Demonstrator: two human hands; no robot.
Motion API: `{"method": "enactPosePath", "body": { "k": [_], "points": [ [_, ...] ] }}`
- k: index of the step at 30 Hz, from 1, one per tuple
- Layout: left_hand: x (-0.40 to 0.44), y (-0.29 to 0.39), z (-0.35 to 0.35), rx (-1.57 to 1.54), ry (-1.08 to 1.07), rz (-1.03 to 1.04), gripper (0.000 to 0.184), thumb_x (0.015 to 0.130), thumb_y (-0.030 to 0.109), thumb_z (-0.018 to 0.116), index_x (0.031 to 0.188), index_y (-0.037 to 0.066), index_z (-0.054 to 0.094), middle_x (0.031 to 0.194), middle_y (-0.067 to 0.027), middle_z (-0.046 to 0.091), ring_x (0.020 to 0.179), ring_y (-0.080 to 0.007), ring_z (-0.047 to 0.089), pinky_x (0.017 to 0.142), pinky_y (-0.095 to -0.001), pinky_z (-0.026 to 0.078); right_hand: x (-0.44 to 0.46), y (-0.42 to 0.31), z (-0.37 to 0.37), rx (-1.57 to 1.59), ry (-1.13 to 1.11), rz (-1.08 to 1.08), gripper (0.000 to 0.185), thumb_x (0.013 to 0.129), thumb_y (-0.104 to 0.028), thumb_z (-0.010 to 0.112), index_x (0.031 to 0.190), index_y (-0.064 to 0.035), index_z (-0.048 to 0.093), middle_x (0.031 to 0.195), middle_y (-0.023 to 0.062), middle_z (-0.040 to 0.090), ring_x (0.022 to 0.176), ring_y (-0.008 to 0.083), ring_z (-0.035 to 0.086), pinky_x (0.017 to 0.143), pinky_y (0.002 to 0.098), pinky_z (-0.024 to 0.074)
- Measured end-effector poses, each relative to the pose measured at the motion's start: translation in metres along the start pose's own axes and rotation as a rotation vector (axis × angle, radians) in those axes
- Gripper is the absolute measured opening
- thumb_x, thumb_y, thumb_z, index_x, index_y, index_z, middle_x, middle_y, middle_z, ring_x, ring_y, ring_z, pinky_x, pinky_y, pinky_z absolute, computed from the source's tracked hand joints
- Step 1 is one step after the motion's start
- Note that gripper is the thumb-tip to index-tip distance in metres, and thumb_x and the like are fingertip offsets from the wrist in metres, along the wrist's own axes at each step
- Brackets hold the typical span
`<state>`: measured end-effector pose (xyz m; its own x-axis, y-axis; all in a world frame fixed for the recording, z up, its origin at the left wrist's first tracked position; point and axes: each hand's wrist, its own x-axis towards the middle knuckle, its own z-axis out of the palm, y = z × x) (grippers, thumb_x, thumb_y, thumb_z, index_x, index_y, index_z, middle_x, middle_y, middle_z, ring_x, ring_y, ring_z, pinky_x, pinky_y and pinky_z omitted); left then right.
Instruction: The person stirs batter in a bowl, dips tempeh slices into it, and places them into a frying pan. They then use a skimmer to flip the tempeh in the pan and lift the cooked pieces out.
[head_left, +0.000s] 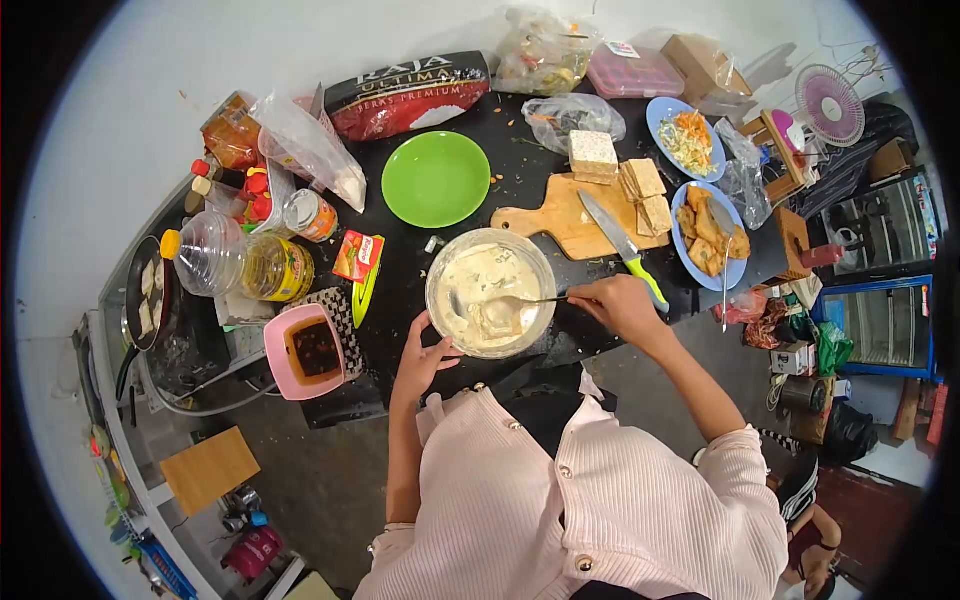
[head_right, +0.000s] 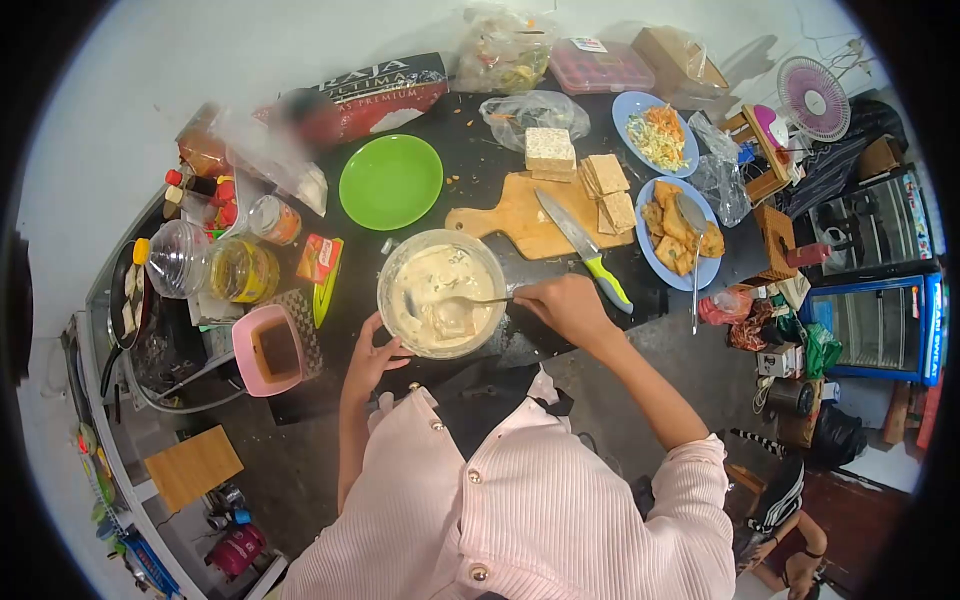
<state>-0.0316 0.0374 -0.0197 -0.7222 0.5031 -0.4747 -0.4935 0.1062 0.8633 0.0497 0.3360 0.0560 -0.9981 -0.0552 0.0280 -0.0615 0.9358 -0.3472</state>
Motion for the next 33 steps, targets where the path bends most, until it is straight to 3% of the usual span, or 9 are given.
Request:
{"method": "enactPosePath", "body": {
  "k": [4, 11, 16, 20, 23, 24, 27, 30, 33],
  "points": [
    [0.002, -0.004, -0.001, -0.014, -0.007, 0.009, 0.06, 0.084, 0.01, 0.054, 0.131, 0.005, 0.018, 0.131, -0.0129, 0.028, 0.084, -0.0252, 0.061, 0.068, -0.0341, 0.053, -0.001, 0.001, 0.01, 0.064, 0.01, -0.097, 0.014, 0.075, -0.023, 0.062, 0.083, -0.0129, 0.067, 0.063, 0.0095, 0.06, 0.054, 0.0259, 0.056, 0.049, 0.0344, 0.0426],
    [0.001, -0.003, 0.003, 0.0, 0.013, 0.007, 0.058, 0.084, 0.009, 0.052, 0.13, 0.003, 0.017, 0.129, -0.0139, 0.029, 0.082, -0.0242, 0.061, 0.068, -0.0332, 0.054, 0.016, -0.005, -0.029, -0.08, 0.119, -0.015, 0.007, 0.074, -0.019, 0.059, 0.072, -0.0126, 0.062, 0.056, 0.01, 0.055, 0.053, 0.0266, 0.056, 0.048, 0.0367, 0.042],
    [0.001, -0.002, 0.007, -0.004, -0.025, 0.045, 0.052, 0.088, 0.007, 0.044, 0.131, 0.006, 0.015, 0.129, -0.014, 0.029, 0.081, -0.0224, 0.061, 0.069, -0.0331, 0.054, 0.059, -0.016, -0.049, -0.474, -0.062, -0.28, 0.0, 0.062, -0.009, 0.058, 0.062, -0.0088, 0.058, 0.053, 0.0078, 0.054, 0.055, 0.0239, 0.057, 0.05, 0.034, 0.0419],
    [-0.002, 0.001, 0.01, -0.033, -0.033, 0.033, 0.052, 0.089, 0.006, 0.039, 0.132, 0.008, 0.011, 0.129, -0.014, 0.028, 0.083, -0.0221, 0.06, 0.071, -0.0354, 0.054, 0.087, -0.041, -0.055, -0.494, -0.158, -0.411, 0.005, 0.063, -0.01, 0.058, 0.058, -0.0085, 0.059, 0.058, 0.0101, 0.057, 0.058, 0.0254, 0.058, 0.05, 0.0344, 0.0424],
    [0.0, -0.003, 0.011, -0.034, -0.023, 0.048, 0.051, 0.089, 0.005, 0.038, 0.133, 0.008, 0.01, 0.129, -0.0142, 0.028, 0.084, -0.0223, 0.06, 0.072, -0.0362, 0.054, 0.114, -0.03, -0.036, -0.468, -0.384, -0.307, 0.008, 0.065, -0.015, 0.059, 0.062, -0.0086, 0.063, 0.062, 0.0117, 0.06, 0.059, 0.0253, 0.059, 0.049, 0.035, 0.0429],
    [0.0, -0.004, 0.011, -0.032, -0.021, 0.059, 0.051, 0.09, 0.006, 0.037, 0.133, 0.008, 0.01, 0.13, -0.0145, 0.027, 0.085, -0.0225, 0.06, 0.073, -0.0367, 0.054, 0.12, -0.023, -0.029, -0.44, -0.451, -0.219, 0.014, 0.066, -0.023, 0.061, 0.068, -0.0105, 0.067, 0.065, 0.009, 0.062, 0.061, 0.0242, 0.06, 0.049, 0.0368, 0.0436],
    [-0.001, -0.003, 0.012, -0.041, -0.011, 0.038, 0.052, 0.09, 0.008, 0.038, 0.133, 0.008, 0.009, 0.132, -0.0145, 0.023, 0.086, -0.0235, 0.059, 0.073, -0.0376, 0.053, 0.124, 0.001, -0.023, -0.177, -0.707, -0.073, 0.019, 0.067, -0.029, 0.062, 0.074, -0.0134, 0.069, 0.067, 0.0025, 0.064, 0.063, 0.0184, 0.06, 0.059, 0.0342, 0.0444],
    [0.0, -0.003, 0.011, -0.061, -0.021, 0.028, 0.052, 0.09, 0.008, 0.038, 0.133, 0.009, 0.008, 0.134, -0.0143, 0.019, 0.087, -0.0243, 0.059, 0.074, -0.0383, 0.053, 0.106, 0.039, 0.011, 0.154, -0.832, 0.001, 0.022, 0.07, -0.032, 0.061, 0.078, -0.0129, 0.069, 0.071, 0.0037, 0.065, 0.066, 0.0169, 0.06, 0.061, 0.0309, 0.0439],
    [0.002, -0.008, 0.009, -0.055, -0.034, 0.039, 0.053, 0.09, 0.009, 0.037, 0.133, 0.01, 0.007, 0.134, -0.014, 0.017, 0.089, -0.0256, 0.059, 0.074, -0.039, 0.053, 0.068, 0.05, 0.036, 0.362, -0.689, 0.07, 0.024, 0.07, -0.032, 0.061, 0.081, -0.0122, 0.069, 0.073, 0.0057, 0.065, 0.067, 0.0177, 0.06, 0.062, 0.0299, 0.0448]
  ]
}}
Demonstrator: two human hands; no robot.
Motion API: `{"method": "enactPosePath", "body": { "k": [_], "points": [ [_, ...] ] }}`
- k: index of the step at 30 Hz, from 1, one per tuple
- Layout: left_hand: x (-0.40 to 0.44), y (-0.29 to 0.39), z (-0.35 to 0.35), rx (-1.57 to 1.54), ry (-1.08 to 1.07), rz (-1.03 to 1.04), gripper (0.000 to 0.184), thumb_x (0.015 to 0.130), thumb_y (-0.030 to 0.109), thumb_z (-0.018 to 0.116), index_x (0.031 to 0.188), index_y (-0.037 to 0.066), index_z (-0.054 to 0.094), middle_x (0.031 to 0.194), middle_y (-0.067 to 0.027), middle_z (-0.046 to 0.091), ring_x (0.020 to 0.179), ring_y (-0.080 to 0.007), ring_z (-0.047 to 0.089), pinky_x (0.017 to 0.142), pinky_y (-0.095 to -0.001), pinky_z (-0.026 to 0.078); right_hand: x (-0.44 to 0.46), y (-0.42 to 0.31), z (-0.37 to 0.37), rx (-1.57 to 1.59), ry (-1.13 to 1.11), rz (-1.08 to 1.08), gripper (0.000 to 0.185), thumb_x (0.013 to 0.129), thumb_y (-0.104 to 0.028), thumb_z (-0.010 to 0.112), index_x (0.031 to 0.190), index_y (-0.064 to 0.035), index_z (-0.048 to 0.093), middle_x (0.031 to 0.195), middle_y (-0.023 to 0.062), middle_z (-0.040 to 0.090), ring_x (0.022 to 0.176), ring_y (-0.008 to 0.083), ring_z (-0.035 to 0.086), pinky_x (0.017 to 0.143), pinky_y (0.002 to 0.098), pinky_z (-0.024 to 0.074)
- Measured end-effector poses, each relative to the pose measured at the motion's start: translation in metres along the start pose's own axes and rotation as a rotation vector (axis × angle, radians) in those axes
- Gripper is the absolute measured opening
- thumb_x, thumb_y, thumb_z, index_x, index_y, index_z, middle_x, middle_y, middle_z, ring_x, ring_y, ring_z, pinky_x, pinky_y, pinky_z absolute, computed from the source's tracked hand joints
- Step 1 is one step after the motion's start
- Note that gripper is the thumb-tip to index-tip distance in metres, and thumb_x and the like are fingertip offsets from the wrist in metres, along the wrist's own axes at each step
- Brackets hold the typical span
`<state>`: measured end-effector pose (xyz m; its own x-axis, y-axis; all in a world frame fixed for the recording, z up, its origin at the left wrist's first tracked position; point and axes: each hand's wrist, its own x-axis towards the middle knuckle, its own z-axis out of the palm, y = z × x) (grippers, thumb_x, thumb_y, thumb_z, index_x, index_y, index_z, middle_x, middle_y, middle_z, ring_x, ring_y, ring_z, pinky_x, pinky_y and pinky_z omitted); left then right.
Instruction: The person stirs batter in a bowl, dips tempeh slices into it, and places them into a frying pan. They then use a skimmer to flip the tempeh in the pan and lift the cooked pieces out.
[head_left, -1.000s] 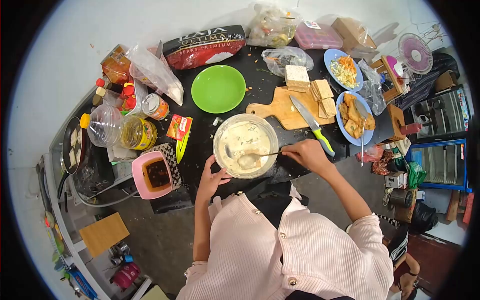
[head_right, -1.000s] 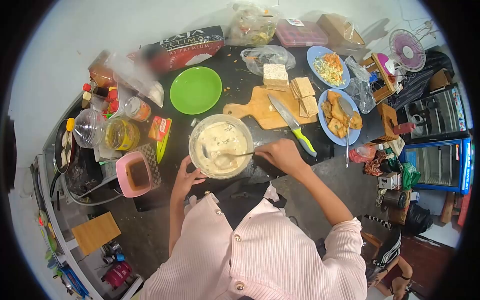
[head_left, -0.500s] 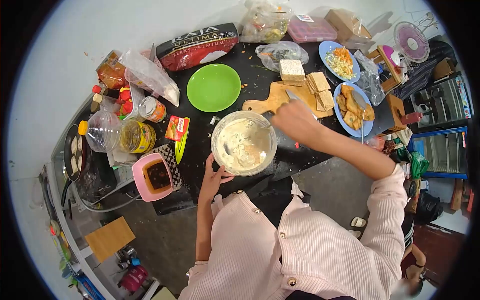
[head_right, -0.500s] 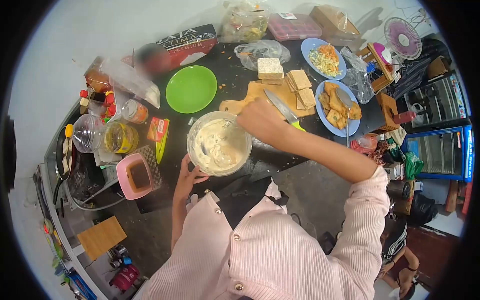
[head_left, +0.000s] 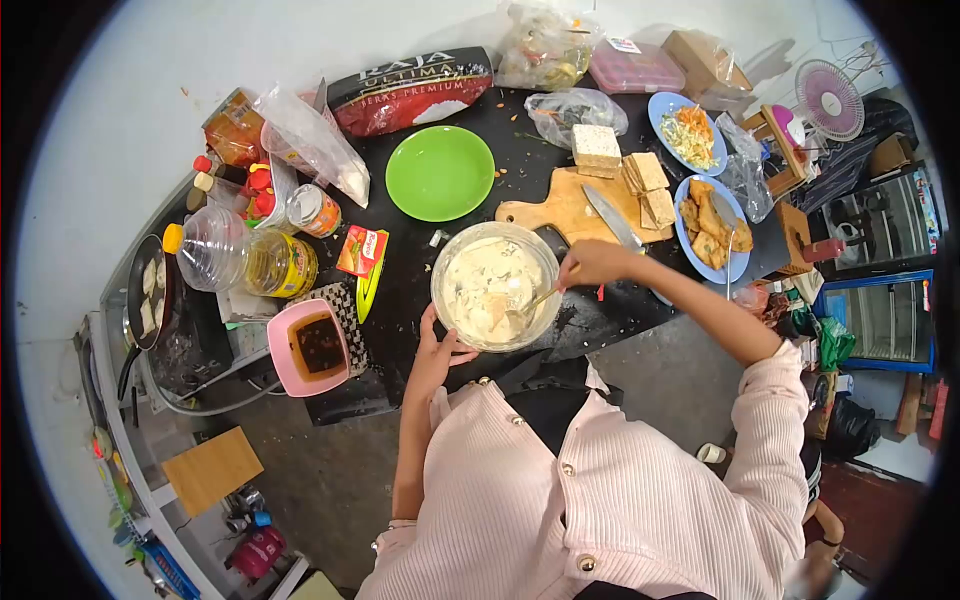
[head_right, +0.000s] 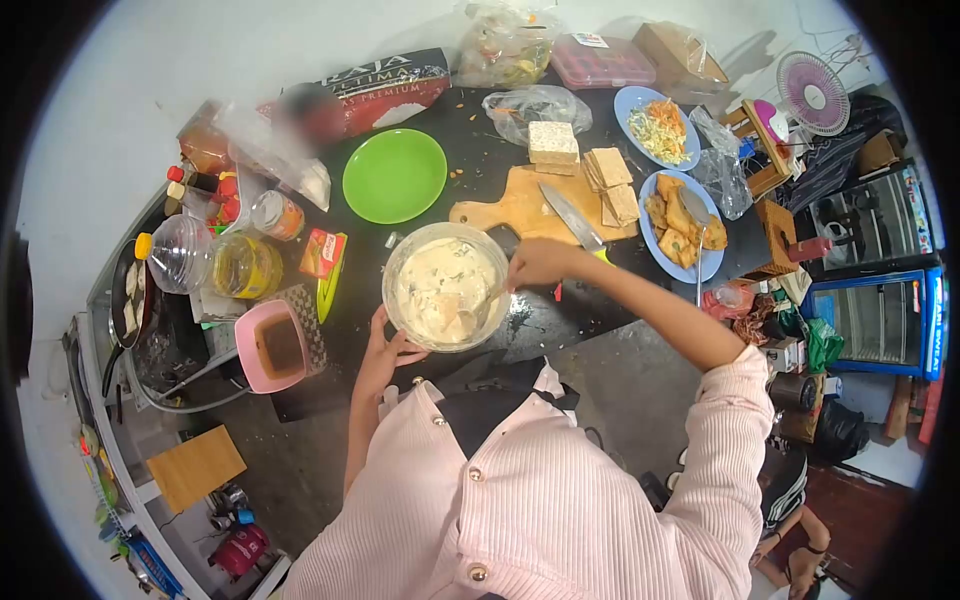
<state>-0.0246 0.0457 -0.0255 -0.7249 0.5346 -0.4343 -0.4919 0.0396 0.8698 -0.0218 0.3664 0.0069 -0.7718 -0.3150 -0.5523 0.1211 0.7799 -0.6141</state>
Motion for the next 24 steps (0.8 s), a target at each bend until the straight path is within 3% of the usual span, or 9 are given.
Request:
{"method": "enactPosePath", "body": {
  "k": [5, 9, 13, 17, 18, 22, 24],
  "points": [
    [-0.001, 0.003, 0.001, 0.015, 0.016, -0.019, 0.053, 0.09, 0.01, 0.038, 0.133, 0.01, 0.007, 0.134, -0.0137, 0.017, 0.089, -0.0258, 0.058, 0.074, -0.0387, 0.053, -0.035, -0.018, 0.019, 0.101, 0.177, -0.059, 0.018, 0.075, -0.025, 0.059, 0.082, -0.0109, 0.068, 0.074, 0.0067, 0.065, 0.069, 0.0204, 0.061, 0.065, 0.0306, 0.0451],
    [-0.002, 0.005, 0.0, 0.009, -0.01, -0.028, 0.054, 0.09, 0.013, 0.04, 0.133, 0.011, 0.007, 0.134, -0.0134, 0.018, 0.09, -0.026, 0.058, 0.074, -0.0384, 0.053, -0.049, -0.011, 0.003, 0.201, 0.062, 0.077, 0.017, 0.075, -0.022, 0.059, 0.082, -0.0093, 0.068, 0.073, 0.0041, 0.065, 0.064, 0.0143, 0.06, 0.062, 0.0264, 0.0444],
    [-0.002, 0.004, 0.001, 0.027, 0.006, -0.025, 0.055, 0.09, 0.017, 0.042, 0.133, 0.011, 0.007, 0.132, -0.014, 0.023, 0.088, -0.0258, 0.059, 0.073, -0.0387, 0.053, -0.063, -0.009, -0.015, 0.187, 0.122, -0.011, 0.018, 0.076, -0.022, 0.058, 0.082, -0.0088, 0.068, 0.073, 0.003, 0.066, 0.061, 0.0121, 0.059, 0.057, 0.0258, 0.0439],
    [-0.002, 0.004, 0.001, 0.026, 0.009, -0.015, 0.055, 0.09, 0.017, 0.042, 0.133, 0.011, 0.007, 0.13, -0.0157, 0.026, 0.086, -0.0252, 0.06, 0.073, -0.0384, 0.053, -0.069, -0.034, -0.015, 0.115, 0.37, 0.066, 0.02, 0.076, -0.025, 0.06, 0.084, -0.008, 0.067, 0.07, 0.0082, 0.064, 0.06, 0.0182, 0.06, 0.057, 0.0283, 0.0442],
    [-0.002, 0.004, 0.001, 0.023, 0.01, -0.019, 0.055, 0.09, 0.017, 0.042, 0.133, 0.01, 0.007, 0.13, -0.0161, 0.027, 0.086, -0.025, 0.06, 0.073, -0.0382, 0.053, -0.068, -0.037, -0.007, 0.09, 0.449, 0.024, 0.02, 0.076, -0.027, 0.06, 0.083, -0.0092, 0.067, 0.069, 0.0101, 0.063, 0.058, 0.0244, 0.059, 0.056, 0.0314, 0.0443],
    [-0.003, 0.005, 0.002, 0.002, 0.015, -0.022, 0.056, 0.09, 0.016, 0.042, 0.133, 0.009, 0.006, 0.13, -0.017, 0.026, 0.085, -0.0244, 0.06, 0.073, -0.0381, 0.053, -0.063, -0.044, 0.017, -0.219, 0.525, -0.114, 0.017, 0.076, -0.023, 0.061, 0.083, -0.0084, 0.066, 0.07, 0.011, 0.062, 0.059, 0.0269, 0.058, 0.054, 0.0329, 0.0449],
    [-0.003, 0.004, 0.002, -0.01, 0.022, -0.029, 0.057, 0.09, 0.015, 0.043, 0.133, 0.009, 0.006, 0.132, -0.0157, 0.023, 0.084, -0.0241, 0.06, 0.073, -0.0381, 0.053, -0.061, -0.047, 0.025, -0.2, 0.597, -0.024, 0.017, 0.077, -0.024, 0.061, 0.082, -0.0086, 0.066, 0.067, 0.0112, 0.061, 0.057, 0.0269, 0.058, 0.052, 0.0331, 0.0445]
  ]
}}
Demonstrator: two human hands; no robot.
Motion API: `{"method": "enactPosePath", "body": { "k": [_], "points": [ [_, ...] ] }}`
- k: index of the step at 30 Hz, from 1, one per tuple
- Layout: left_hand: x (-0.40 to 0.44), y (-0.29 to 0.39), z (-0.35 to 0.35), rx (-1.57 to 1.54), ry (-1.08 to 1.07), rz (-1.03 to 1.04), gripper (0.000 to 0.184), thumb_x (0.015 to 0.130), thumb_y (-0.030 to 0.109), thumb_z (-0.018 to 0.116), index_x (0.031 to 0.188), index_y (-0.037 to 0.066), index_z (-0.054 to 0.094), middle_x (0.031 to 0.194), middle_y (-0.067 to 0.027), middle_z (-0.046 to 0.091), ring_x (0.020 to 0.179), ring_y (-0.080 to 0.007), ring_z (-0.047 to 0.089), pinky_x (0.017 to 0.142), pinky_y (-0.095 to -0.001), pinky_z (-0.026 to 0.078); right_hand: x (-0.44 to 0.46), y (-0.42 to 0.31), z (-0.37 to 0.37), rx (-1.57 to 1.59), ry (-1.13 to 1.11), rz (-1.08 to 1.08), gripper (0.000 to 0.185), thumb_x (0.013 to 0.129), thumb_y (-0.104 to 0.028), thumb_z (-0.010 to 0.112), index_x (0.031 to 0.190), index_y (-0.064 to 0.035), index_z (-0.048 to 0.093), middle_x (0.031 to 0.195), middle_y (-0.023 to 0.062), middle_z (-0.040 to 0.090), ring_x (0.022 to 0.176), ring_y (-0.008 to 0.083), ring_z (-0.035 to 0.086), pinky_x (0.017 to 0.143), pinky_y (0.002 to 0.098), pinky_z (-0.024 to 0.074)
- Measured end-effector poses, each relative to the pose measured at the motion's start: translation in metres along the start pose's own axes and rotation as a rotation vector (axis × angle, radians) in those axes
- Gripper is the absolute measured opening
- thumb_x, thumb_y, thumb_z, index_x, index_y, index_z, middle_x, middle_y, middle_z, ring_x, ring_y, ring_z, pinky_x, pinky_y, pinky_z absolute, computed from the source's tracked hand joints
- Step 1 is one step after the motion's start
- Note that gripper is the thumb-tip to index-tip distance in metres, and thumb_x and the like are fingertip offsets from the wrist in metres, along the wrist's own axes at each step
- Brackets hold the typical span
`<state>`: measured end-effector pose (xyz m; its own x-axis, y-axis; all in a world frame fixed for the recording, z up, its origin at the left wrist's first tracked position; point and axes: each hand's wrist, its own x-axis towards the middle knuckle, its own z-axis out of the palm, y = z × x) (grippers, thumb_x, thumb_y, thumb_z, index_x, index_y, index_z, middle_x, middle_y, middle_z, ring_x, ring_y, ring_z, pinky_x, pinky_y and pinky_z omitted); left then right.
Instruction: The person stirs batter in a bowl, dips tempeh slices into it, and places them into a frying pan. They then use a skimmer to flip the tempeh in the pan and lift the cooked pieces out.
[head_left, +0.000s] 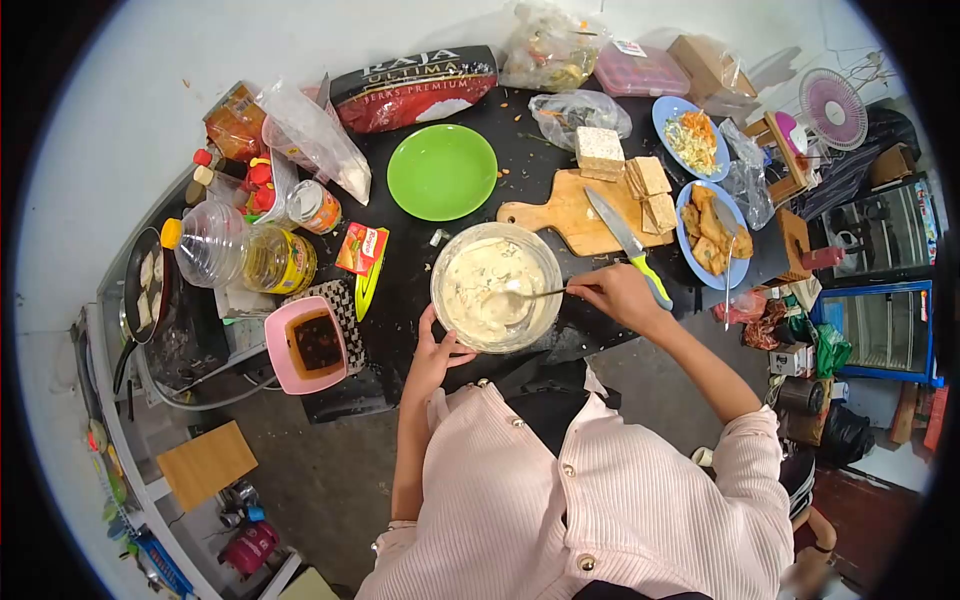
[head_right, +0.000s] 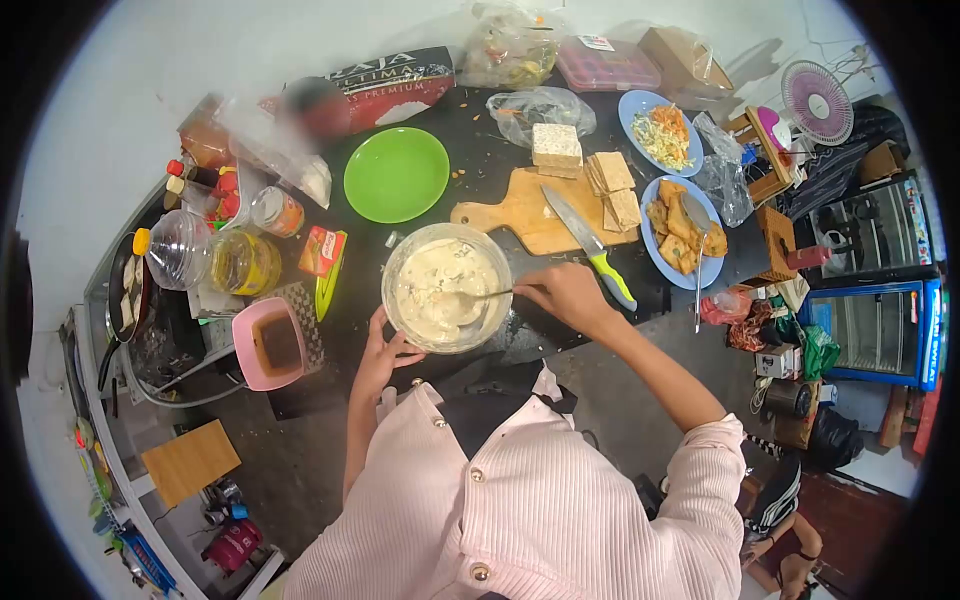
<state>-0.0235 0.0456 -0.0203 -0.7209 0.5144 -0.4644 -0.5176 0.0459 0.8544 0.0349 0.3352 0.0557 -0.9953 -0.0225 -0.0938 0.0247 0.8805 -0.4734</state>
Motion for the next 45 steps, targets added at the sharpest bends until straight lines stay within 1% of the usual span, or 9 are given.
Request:
{"method": "enactPosePath", "body": {
  "k": [2, 5, 9, 14, 22, 28, 35, 39, 45],
  "points": [
    [0.001, -0.001, -0.001, -0.005, 0.001, 0.006, 0.058, 0.089, 0.015, 0.044, 0.133, 0.009, 0.006, 0.132, -0.0146, 0.022, 0.084, -0.024, 0.06, 0.073, -0.0381, 0.053, -0.004, 0.003, 0.011, -0.009, 0.144, 0.012, 0.018, 0.076, -0.025, 0.061, 0.082, -0.0083, 0.066, 0.062, 0.0112, 0.06, 0.053, 0.0271, 0.057, 0.049, 0.0333, 0.0436],
    [0.001, -0.003, -0.002, -0.012, -0.01, 0.005, 0.058, 0.089, 0.016, 0.044, 0.133, 0.01, 0.006, 0.133, -0.0132, 0.02, 0.085, -0.0244, 0.06, 0.073, -0.0384, 0.053, -0.007, 0.0, 0.012, 0.067, 0.174, 0.064, 0.019, 0.077, -0.027, 0.06, 0.082, -0.0111, 0.067, 0.062, 0.011, 0.06, 0.054, 0.0284, 0.057, 0.05, 0.0355, 0.0446],
    [0.002, -0.004, -0.002, -0.001, -0.02, 0.022, 0.058, 0.089, 0.017, 0.044, 0.133, 0.011, 0.006, 0.133, -0.0141, 0.021, 0.085, -0.0253, 0.06, 0.073, -0.0392, 0.053, -0.014, -0.002, 0.027, 0.107, 0.044, 0.02, 0.019, 0.076, -0.028, 0.06, 0.083, -0.0125, 0.068, 0.065, 0.0106, 0.061, 0.057, 0.028, 0.059, 0.053, 0.0347, 0.0461],
    [0.001, -0.003, -0.001, -0.012, -0.008, -0.003, 0.058, 0.089, 0.015, 0.044, 0.133, 0.011, 0.007, 0.133, -0.0147, 0.022, 0.085, -0.0249, 0.06, 0.073, -0.0389, 0.053, -0.003, -0.008, 0.041, 0.101, 0.202, 0.165, 0.018, 0.076, -0.027, 0.06, 0.083, -0.0127, 0.068, 0.064, 0.0104, 0.061, 0.057, 0.0284, 0.058, 0.052, 0.0353, 0.0462],
    [0.0, 0.0, -0.001, -0.015, -0.004, -0.011, 0.057, 0.089, 0.012, 0.043, 0.133, 0.012, 0.007, 0.132, -0.0137, 0.024, 0.085, -0.0244, 0.06, 0.074, -0.0384, 0.052, -0.002, -0.035, 0.037, 0.082, 0.096, 0.053, 0.017, 0.076, -0.027, 0.059, 0.079, -0.0121, 0.067, 0.063, 0.0108, 0.061, 0.054, 0.0286, 0.058, 0.051, 0.036, 0.0456],
    [-0.001, -0.001, 0.0, -0.019, -0.008, 0.007, 0.055, 0.09, 0.014, 0.042, 0.133, 0.011, 0.007, 0.13, -0.0154, 0.026, 0.084, -0.0247, 0.06, 0.073, -0.0384, 0.053, 0.012, -0.028, 0.045, 0.053, 0.239, 0.188, 0.017, 0.076, -0.027, 0.06, 0.079, -0.0116, 0.067, 0.063, 0.0112, 0.06, 0.055, 0.0293, 0.058, 0.051, 0.0357, 0.0458],
    [0.0, -0.001, -0.002, -0.023, -0.022, 0.001, 0.056, 0.09, 0.013, 0.042, 0.133, 0.011, 0.007, 0.132, -0.0137, 0.023, 0.084, -0.0247, 0.06, 0.074, -0.0391, 0.053, -0.022, -0.008, 0.02, 0.018, 0.08, 0.174, 0.018, 0.075, -0.025, 0.062, 0.079, -0.0084, 0.067, 0.065, 0.0126, 0.061, 0.058, 0.0289, 0.059, 0.053, 0.0332, 0.0456],
    [0.001, -0.001, -0.001, -0.013, -0.023, -0.008, 0.056, 0.09, 0.013, 0.042, 0.133, 0.012, 0.006, 0.133, -0.0139, 0.022, 0.085, -0.0254, 0.06, 0.074, -0.0386, 0.053, -0.02, -0.002, 0.018, 0.022, 0.17, 0.292, 0.02, 0.075, -0.029, 0.061, 0.08, -0.0111, 0.068, 0.063, 0.0126, 0.06, 0.056, 0.0293, 0.058, 0.052, 0.0353, 0.0458],
    [0.0, 0.0, -0.001, -0.007, -0.011, -0.018, 0.057, 0.09, 0.013, 0.042, 0.133, 0.01, 0.006, 0.133, -0.0144, 0.021, 0.086, -0.0253, 0.06, 0.074, -0.038, 0.053, -0.014, -0.02, 0.035, 0.114, 0.195, 0.163, 0.018, 0.076, -0.027, 0.061, 0.081, -0.0109, 0.068, 0.063, 0.0109, 0.061, 0.056, 0.0272, 0.059, 0.051, 0.0326, 0.0463]
  ]
}}
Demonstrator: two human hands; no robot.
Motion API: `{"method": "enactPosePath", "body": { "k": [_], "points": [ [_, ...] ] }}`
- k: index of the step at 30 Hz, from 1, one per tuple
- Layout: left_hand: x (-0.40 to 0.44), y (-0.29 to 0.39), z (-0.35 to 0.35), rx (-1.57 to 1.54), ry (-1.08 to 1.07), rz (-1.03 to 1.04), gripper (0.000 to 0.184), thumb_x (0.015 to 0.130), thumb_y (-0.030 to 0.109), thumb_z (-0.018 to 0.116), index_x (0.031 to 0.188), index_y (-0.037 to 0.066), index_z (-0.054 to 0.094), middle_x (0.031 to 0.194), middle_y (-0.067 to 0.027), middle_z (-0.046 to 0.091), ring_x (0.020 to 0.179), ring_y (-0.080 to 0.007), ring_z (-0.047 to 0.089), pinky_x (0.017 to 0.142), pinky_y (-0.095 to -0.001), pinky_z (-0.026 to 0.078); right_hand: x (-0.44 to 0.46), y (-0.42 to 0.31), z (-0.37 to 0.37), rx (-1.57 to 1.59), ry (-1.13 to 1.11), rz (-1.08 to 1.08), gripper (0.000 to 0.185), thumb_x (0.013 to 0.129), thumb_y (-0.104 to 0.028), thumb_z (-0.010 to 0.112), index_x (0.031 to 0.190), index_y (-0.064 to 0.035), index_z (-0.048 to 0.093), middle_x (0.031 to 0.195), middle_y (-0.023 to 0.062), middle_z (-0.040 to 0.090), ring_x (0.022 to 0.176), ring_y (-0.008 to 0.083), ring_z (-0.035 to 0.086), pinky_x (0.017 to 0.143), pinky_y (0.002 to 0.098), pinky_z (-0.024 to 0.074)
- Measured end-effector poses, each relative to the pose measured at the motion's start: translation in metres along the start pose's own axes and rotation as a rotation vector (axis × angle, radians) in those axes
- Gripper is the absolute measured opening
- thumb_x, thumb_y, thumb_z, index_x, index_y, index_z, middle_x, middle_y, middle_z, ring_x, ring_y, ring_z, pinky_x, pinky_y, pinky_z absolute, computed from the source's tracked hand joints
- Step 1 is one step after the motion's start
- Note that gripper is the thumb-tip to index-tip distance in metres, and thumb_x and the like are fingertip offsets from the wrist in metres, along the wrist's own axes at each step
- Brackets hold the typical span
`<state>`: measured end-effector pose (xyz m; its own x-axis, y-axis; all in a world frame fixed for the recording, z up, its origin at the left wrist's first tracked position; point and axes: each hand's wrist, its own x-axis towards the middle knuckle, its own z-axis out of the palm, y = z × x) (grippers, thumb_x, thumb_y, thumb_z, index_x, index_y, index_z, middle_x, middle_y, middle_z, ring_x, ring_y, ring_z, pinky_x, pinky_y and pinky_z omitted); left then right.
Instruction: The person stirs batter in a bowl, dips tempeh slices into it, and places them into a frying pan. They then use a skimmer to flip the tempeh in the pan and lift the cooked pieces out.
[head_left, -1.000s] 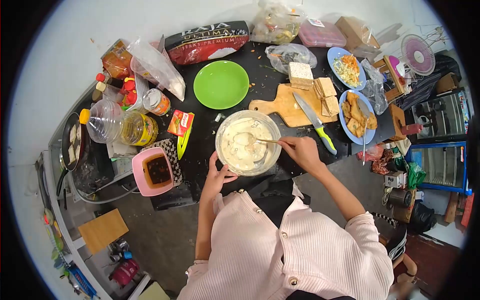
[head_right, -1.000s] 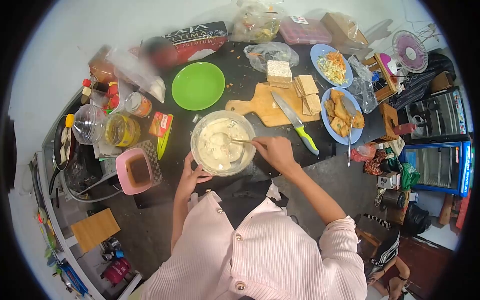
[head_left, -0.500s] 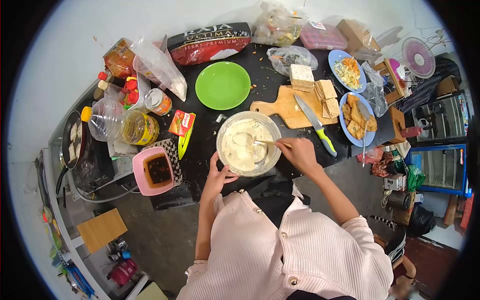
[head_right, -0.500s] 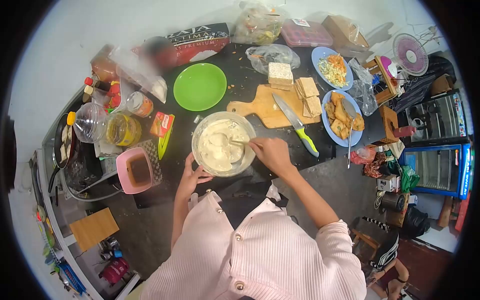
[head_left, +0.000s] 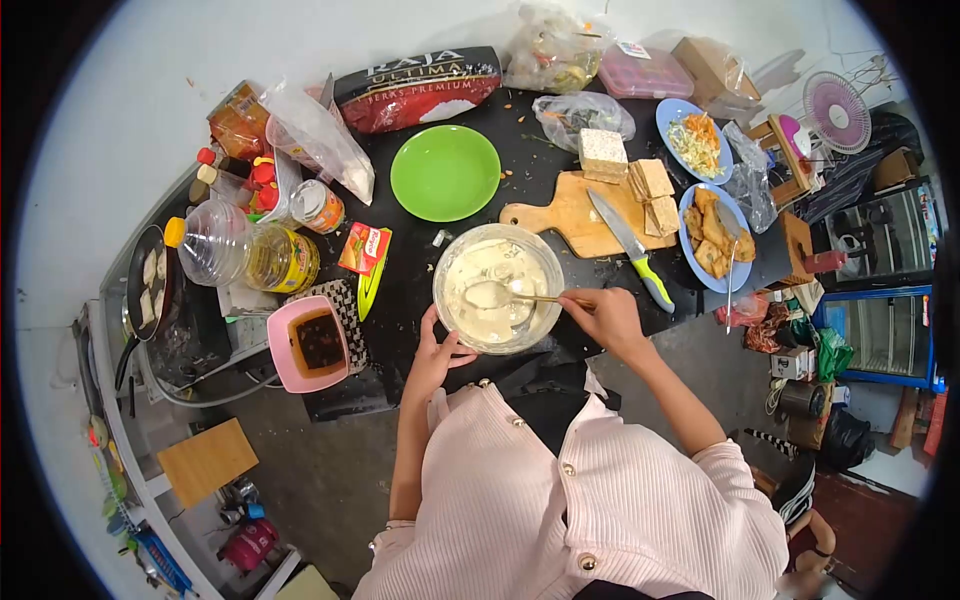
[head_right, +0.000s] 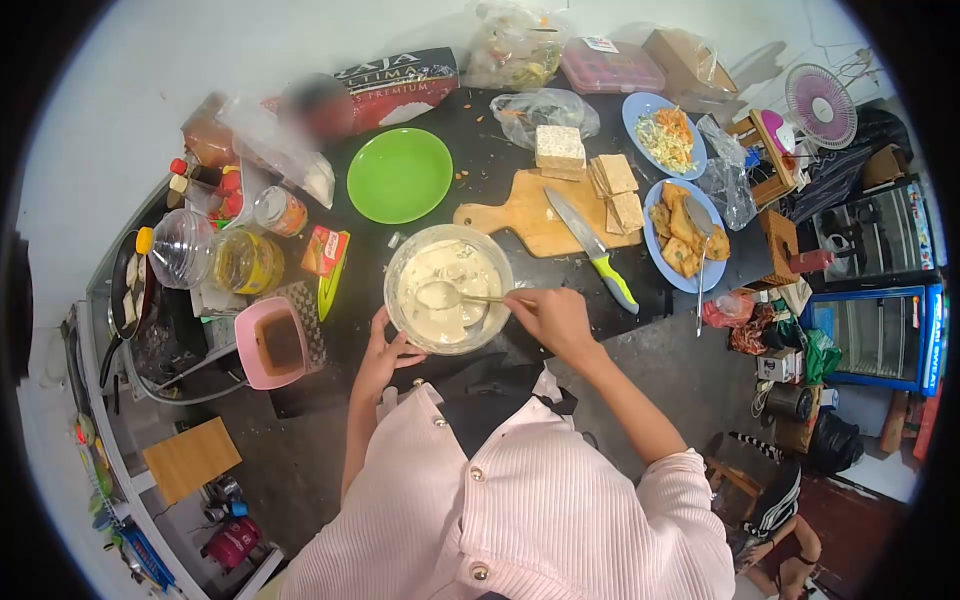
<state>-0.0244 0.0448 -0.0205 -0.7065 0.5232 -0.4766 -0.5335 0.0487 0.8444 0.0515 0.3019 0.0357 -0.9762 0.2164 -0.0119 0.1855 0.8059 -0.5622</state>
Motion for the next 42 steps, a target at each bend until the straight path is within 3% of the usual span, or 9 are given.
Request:
{"method": "enactPosePath", "body": {
  "k": [2, 8, 14, 18, 22, 24, 34, 39, 42],
  "points": [
    [0.0, 0.001, 0.001, 0.012, 0.001, 0.008, 0.056, 0.089, 0.012, 0.042, 0.133, 0.01, 0.007, 0.135, -0.0142, 0.018, 0.086, -0.025, 0.06, 0.074, -0.0378, 0.053, 0.004, -0.006, 0.003, 0.002, -0.07, -0.03, 0.018, 0.076, -0.026, 0.062, 0.08, -0.0089, 0.067, 0.066, 0.0105, 0.062, 0.057, 0.0255, 0.06, 0.051, 0.0305, 0.0465],
    [-0.001, -0.001, 0.001, 0.002, 0.019, 0.001, 0.055, 0.089, 0.012, 0.042, 0.133, 0.009, 0.008, 0.135, -0.0142, 0.018, 0.086, -0.0246, 0.06, 0.074, -0.0379, 0.053, 0.019, -0.007, -0.002, -0.127, 0.141, -0.1, 0.015, 0.075, -0.025, 0.061, 0.078, -0.0122, 0.067, 0.06, 0.0105, 0.059, 0.052, 0.0274, 0.057, 0.049, 0.0353, 0.0446],
    [0.001, -0.001, 0.0, 0.03, -0.004, 0.022, 0.055, 0.09, 0.015, 0.043, 0.132, 0.008, 0.009, 0.133, -0.0139, 0.019, 0.086, -0.0242, 0.06, 0.073, -0.0376, 0.053, 0.027, -0.01, -0.046, -0.169, 0.047, -0.036, 0.016, 0.074, -0.024, 0.061, 0.079, -0.0104, 0.067, 0.06, 0.0102, 0.059, 0.053, 0.0268, 0.058, 0.049, 0.035, 0.0447],
    [0.0, 0.001, 0.002, 0.033, 0.008, 0.015, 0.054, 0.09, 0.012, 0.041, 0.133, 0.009, 0.009, 0.133, -0.0142, 0.02, 0.085, -0.0244, 0.06, 0.073, -0.037, 0.053, 0.046, -0.012, -0.014, -0.234, 0.164, -0.277, 0.01, 0.073, -0.019, 0.059, 0.073, -0.0106, 0.064, 0.057, 0.0088, 0.057, 0.052, 0.0246, 0.058, 0.048, 0.0335, 0.0446],
    [0.0, 0.0, 0.0, 0.022, 0.0, 0.003, 0.055, 0.09, 0.012, 0.041, 0.133, 0.009, 0.007, 0.135, -0.0146, 0.019, 0.085, -0.0244, 0.06, 0.073, -0.0362, 0.053, 0.073, -0.028, -0.003, -0.41, 0.077, -0.447, 0.007, 0.068, -0.015, 0.056, 0.069, -0.012, 0.062, 0.063, 0.0088, 0.058, 0.061, 0.0209, 0.06, 0.05, 0.0326, 0.0452],
    [0.0, 0.0, 0.001, 0.023, 0.01, -0.009, 0.055, 0.09, 0.012, 0.041, 0.134, 0.009, 0.007, 0.135, -0.0147, 0.019, 0.085, -0.0244, 0.06, 0.072, -0.0357, 0.053, 0.089, -0.038, -0.012, -0.486, -0.071, -0.442, 0.008, 0.069, -0.016, 0.056, 0.071, -0.0126, 0.063, 0.064, 0.0076, 0.058, 0.065, 0.0218, 0.061, 0.053, 0.0334, 0.0457],
    [0.001, -0.008, 0.001, 0.023, 0.035, 0.062, 0.055, 0.089, 0.014, 0.042, 0.133, 0.008, 0.009, 0.135, -0.0137, 0.019, 0.084, -0.0248, 0.06, 0.071, -0.0364, 0.054, 0.134, 0.001, 0.006, 0.025, -0.472, -0.205, 0.018, 0.069, -0.028, 0.062, 0.079, -0.0135, 0.069, 0.073, 0.0058, 0.065, 0.068, 0.0245, 0.061, 0.063, 0.0327, 0.0473],
    [0.0, -0.007, 0.001, 0.001, 0.033, 0.042, 0.058, 0.089, 0.017, 0.044, 0.133, 0.008, 0.007, 0.136, -0.0138, 0.017, 0.084, -0.0254, 0.06, 0.071, -0.037, 0.054, 0.11, 0.005, -0.025, -0.039, -0.378, -0.254, 0.021, 0.073, -0.03, 0.061, 0.082, -0.0123, 0.068, 0.072, 0.0094, 0.063, 0.066, 0.0268, 0.059, 0.062, 0.0338, 0.0452],
    [-0.001, -0.004, 0.003, -0.017, 0.047, 0.014, 0.054, 0.089, 0.009, 0.041, 0.133, 0.011, 0.009, 0.134, -0.0128, 0.019, 0.082, -0.022, 0.06, 0.072, -0.0376, 0.054, 0.092, 0.013, -0.04, -0.102, -0.305, -0.259, 0.02, 0.074, -0.03, 0.06, 0.081, -0.0127, 0.068, 0.071, 0.01, 0.062, 0.066, 0.0275, 0.058, 0.061, 0.0347, 0.0446]
  ]
}}
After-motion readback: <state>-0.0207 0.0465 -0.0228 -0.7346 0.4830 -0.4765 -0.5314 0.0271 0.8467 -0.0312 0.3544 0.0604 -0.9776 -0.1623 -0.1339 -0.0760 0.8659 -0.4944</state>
